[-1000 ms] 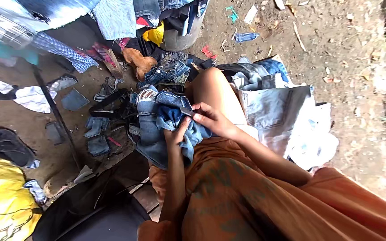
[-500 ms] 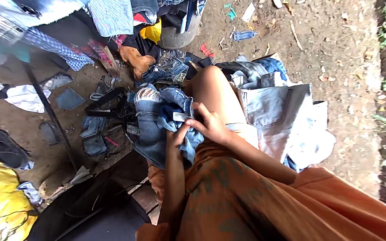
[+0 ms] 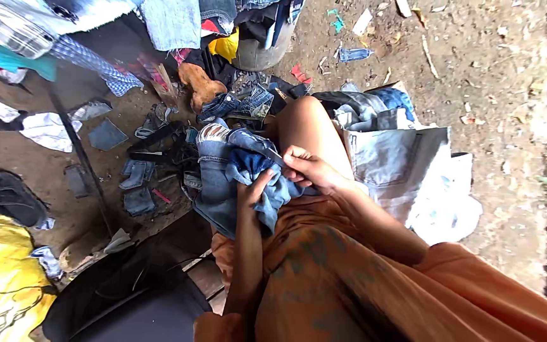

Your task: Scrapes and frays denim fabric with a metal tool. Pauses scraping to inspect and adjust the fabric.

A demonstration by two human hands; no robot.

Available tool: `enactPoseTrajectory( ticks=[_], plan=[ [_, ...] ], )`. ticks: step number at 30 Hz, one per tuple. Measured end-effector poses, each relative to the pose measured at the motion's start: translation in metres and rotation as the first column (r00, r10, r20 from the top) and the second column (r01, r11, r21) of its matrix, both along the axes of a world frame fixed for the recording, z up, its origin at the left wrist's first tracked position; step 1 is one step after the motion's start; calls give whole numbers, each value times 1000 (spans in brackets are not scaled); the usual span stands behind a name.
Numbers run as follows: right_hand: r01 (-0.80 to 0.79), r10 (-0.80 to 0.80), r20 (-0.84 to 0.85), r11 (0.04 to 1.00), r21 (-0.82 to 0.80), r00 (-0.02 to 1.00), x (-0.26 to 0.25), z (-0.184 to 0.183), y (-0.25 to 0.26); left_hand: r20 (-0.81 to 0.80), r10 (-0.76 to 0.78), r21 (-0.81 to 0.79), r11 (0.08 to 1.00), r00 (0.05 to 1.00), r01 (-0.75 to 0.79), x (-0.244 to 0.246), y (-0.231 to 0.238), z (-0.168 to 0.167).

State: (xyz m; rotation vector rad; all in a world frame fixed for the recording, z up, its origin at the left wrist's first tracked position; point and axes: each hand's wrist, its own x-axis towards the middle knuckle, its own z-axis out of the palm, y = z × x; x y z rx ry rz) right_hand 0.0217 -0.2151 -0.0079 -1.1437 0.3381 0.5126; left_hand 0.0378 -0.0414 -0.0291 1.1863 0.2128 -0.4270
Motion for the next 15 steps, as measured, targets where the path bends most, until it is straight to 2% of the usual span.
enactPoseTrajectory(
  ticks=[2, 3, 5, 6, 7, 8, 9, 10, 11, 13, 15],
  plan=[
    [-40, 89, -161, 957, 286, 983, 4, -4, -10, 0, 1, -14, 1000, 1000, -1, 0, -1, 2],
    [-9, 117, -215, 896, 445, 970, 4, -10, -12, -8, -1, -21, 1000, 1000, 1, 0, -1, 2],
    [90, 168, -290, 705, 703, 942, 0, -24, -12, -38, -5, -36, 999, 999, 4, 0, -2, 0],
    [112, 180, -295, 649, 752, 938, -1, -28, -11, -52, -7, -50, 999, 999, 4, 0, -2, -2],
    [121, 158, -298, 666, 736, 941, -3, -27, -10, -52, -8, -43, 999, 999, 6, 0, -2, -2],
    [119, 93, -290, 763, 635, 952, -4, -20, -7, -45, -1, -10, 1000, 999, 0, 0, -2, 1],
    [103, 3, -243, 902, 420, 970, -5, -11, -4, -34, 5, 26, 1000, 999, -5, 1, -3, 2],
    [93, -75, -138, 987, 132, 988, -7, -2, 0, -25, 9, 51, 999, 1000, -8, 1, -3, 2],
    [115, -112, 29, 982, -147, 993, -10, 1, 3, -13, 14, 59, 998, 1000, -13, 2, -3, 1],
    [165, 34, 342, 829, -535, 939, -17, 4, 1, -1, 15, 59, 998, 1000, -15, 2, -3, -1],
    [226, 240, 461, 628, -745, 854, -19, 10, 1, 0, 10, 69, 998, 1000, -10, 2, -5, -2]
  ],
)
